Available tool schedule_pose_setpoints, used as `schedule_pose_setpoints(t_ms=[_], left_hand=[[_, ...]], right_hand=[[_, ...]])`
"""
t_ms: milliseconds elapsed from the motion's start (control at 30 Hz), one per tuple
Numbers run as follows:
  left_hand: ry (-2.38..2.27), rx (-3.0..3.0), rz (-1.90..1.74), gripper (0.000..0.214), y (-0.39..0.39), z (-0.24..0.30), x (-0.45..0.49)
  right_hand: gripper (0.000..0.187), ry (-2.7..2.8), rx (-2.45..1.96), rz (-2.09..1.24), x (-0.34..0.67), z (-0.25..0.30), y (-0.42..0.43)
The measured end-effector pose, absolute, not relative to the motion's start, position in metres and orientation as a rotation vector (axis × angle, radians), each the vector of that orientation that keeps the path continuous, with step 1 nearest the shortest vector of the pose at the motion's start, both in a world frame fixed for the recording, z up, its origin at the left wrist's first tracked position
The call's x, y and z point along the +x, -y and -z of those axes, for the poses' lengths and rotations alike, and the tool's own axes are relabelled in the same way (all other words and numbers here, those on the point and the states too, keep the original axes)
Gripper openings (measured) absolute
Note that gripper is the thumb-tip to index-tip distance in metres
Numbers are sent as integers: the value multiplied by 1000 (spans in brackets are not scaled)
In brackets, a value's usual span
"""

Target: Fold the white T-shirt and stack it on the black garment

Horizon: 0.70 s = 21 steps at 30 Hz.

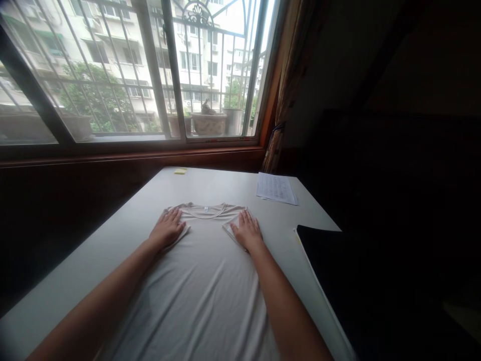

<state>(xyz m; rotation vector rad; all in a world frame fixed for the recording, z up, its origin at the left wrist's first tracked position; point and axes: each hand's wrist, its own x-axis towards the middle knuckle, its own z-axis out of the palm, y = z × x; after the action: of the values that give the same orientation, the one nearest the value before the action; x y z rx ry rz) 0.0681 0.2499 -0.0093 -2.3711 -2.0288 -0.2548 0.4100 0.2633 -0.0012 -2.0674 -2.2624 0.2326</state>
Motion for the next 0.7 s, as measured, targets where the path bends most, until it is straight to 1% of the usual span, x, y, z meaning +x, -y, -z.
schedule_pose_setpoints(t_ms=[700], left_hand=[[2069,-2293,245,67,-246,10,28]], right_hand=[[77,2360,-1961,-255,372,1,-286]])
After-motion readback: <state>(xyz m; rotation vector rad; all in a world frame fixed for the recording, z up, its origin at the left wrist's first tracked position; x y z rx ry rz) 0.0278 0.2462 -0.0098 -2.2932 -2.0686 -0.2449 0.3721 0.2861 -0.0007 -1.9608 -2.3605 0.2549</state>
